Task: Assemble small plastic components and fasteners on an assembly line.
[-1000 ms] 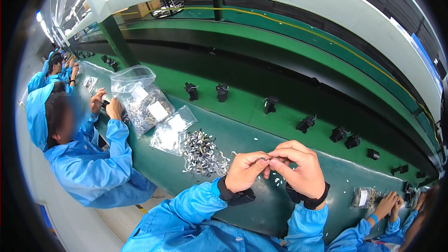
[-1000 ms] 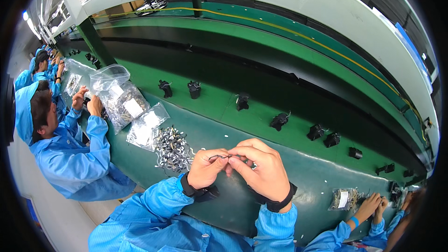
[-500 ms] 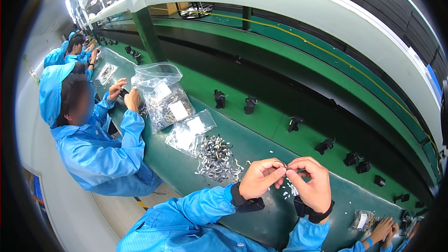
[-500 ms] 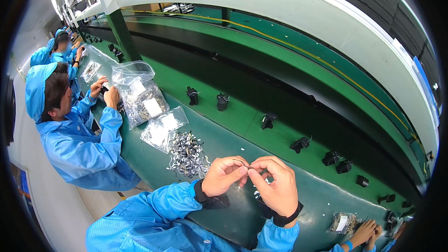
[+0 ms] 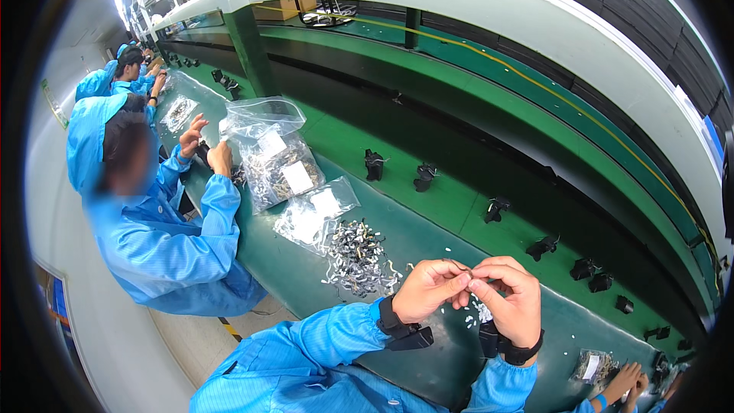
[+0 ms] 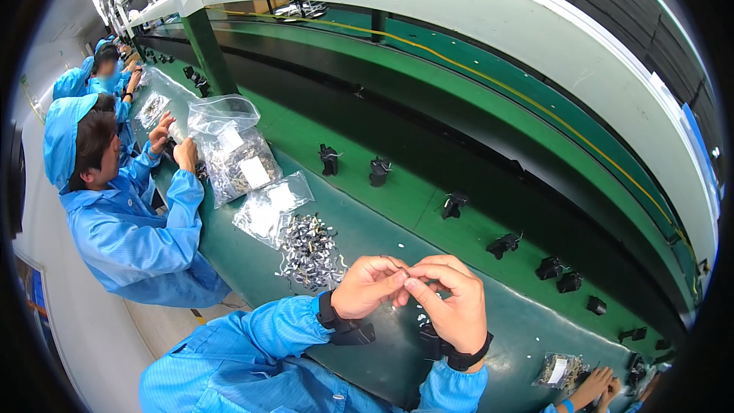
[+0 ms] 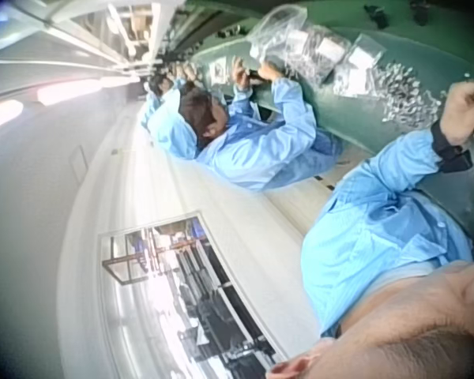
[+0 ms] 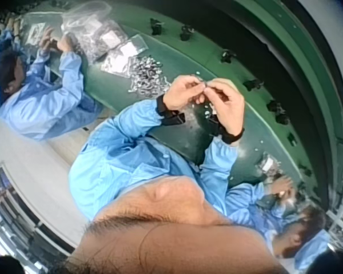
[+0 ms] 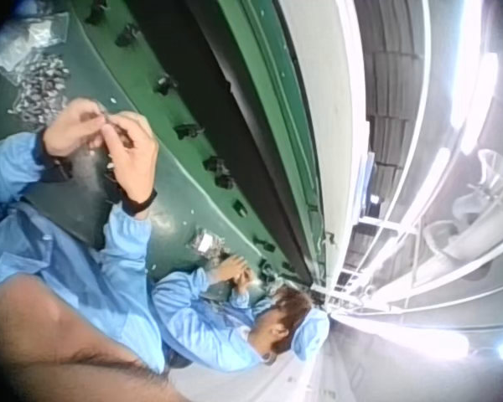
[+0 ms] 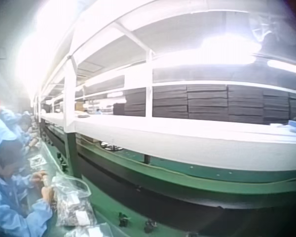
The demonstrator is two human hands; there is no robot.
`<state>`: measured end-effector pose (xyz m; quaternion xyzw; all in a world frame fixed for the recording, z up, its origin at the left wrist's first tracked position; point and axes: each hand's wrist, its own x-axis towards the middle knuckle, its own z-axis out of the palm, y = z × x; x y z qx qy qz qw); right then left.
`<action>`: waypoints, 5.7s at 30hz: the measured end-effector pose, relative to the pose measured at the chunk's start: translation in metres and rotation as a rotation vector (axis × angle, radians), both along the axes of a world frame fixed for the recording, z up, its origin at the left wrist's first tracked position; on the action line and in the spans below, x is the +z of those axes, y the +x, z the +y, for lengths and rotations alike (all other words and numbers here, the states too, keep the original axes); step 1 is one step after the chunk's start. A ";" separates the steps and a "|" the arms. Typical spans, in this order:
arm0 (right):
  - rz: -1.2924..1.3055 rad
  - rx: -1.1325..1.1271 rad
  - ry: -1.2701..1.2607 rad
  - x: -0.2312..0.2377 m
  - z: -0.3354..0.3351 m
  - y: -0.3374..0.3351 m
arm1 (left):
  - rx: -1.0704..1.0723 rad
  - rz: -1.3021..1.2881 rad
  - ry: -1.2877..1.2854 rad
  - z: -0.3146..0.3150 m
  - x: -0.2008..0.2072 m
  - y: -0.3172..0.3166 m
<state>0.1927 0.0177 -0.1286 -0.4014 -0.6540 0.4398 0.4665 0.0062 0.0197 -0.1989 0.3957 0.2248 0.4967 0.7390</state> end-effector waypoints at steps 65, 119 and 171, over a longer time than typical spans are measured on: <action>-0.159 0.033 0.022 -0.006 0.012 0.003 | 0.031 -0.119 -0.306 -0.007 0.000 0.005; 0.592 -0.272 -0.405 -0.142 -0.047 0.139 | -0.018 0.044 -0.160 0.029 -0.067 0.041; 0.177 -0.437 -0.362 -0.135 -0.044 0.110 | -0.070 0.284 -0.088 0.031 -0.084 0.048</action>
